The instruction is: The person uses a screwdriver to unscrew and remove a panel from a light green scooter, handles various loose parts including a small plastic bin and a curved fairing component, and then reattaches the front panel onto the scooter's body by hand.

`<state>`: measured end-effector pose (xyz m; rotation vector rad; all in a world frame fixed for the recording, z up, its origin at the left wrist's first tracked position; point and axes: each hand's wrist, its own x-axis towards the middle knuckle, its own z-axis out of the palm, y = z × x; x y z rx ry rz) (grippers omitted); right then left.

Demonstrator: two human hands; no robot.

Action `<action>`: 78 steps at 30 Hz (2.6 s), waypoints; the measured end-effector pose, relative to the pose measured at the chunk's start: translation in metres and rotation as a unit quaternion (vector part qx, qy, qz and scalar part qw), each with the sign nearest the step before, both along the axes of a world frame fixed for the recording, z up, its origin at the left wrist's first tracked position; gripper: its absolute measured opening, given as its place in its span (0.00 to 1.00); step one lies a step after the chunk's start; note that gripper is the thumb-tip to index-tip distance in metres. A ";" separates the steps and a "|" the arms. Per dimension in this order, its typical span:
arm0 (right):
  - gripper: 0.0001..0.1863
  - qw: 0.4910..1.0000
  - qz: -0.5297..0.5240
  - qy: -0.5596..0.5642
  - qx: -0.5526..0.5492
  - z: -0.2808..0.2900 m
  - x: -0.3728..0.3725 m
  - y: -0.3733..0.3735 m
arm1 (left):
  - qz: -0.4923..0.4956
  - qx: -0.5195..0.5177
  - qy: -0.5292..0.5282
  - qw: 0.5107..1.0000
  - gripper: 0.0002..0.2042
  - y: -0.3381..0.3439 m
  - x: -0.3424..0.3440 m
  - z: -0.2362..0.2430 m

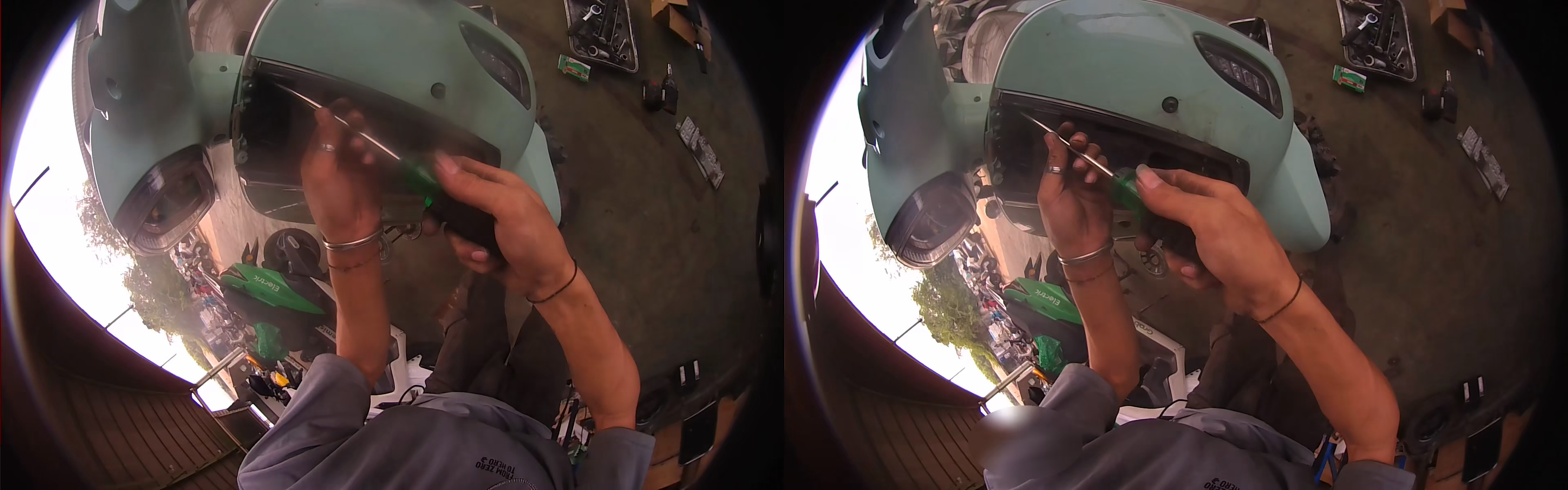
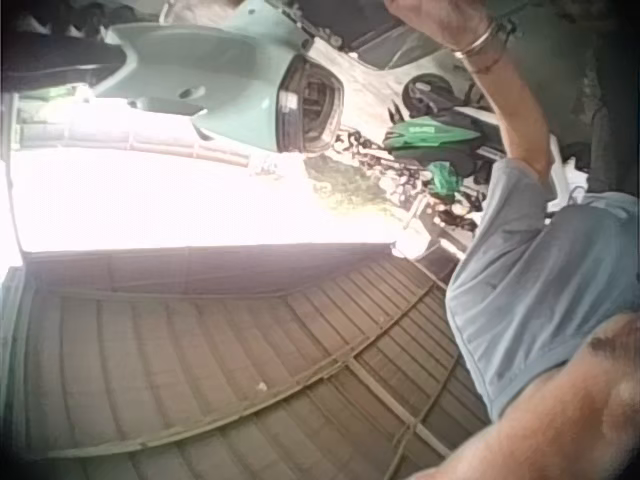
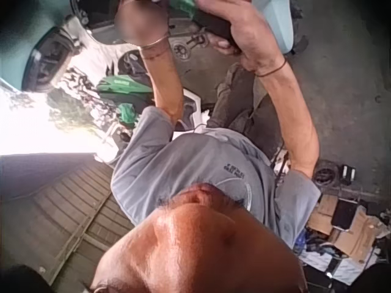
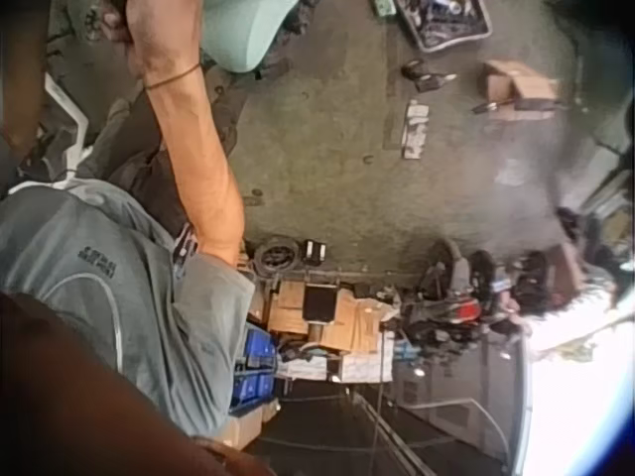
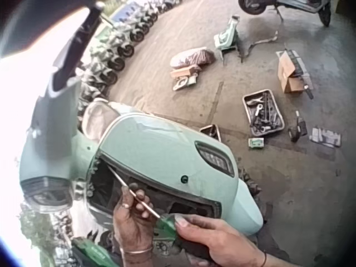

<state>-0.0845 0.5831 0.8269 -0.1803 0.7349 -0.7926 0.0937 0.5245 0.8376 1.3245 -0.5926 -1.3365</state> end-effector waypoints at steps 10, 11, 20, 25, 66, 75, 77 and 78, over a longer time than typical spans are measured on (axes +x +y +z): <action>0.22 1.000 -0.017 -0.023 0.005 0.013 0.000 0.002 | -0.028 -0.011 0.005 1.000 0.15 0.002 0.008 0.003; 0.22 1.000 -0.018 -0.020 0.005 0.013 0.001 0.003 | -0.011 -0.006 -0.003 1.000 0.15 0.000 0.005 0.004; 0.22 0.605 -0.075 0.628 -0.483 0.003 0.030 0.025 | -0.047 -0.012 0.010 0.999 0.14 0.002 0.017 0.004; 0.25 0.995 -0.040 0.085 -0.011 0.014 0.015 0.009 | -0.042 0.002 -0.011 0.999 0.15 -0.001 0.017 0.004; 0.25 0.895 -0.114 0.341 -0.264 0.014 0.027 0.003 | -0.083 -0.001 0.167 0.982 0.23 0.051 0.090 -0.001; 0.30 0.917 -0.049 0.323 -0.229 0.024 0.017 0.031 | -0.053 0.016 0.380 0.923 0.20 0.030 0.093 0.020; 0.24 0.886 -0.085 0.358 -0.282 0.019 0.014 0.056 | -0.055 0.024 0.381 0.923 0.18 0.025 0.099 0.021; 0.24 0.883 -0.066 0.369 -0.283 0.020 0.009 0.067 | -0.055 0.024 0.386 0.921 0.18 0.021 0.096 0.020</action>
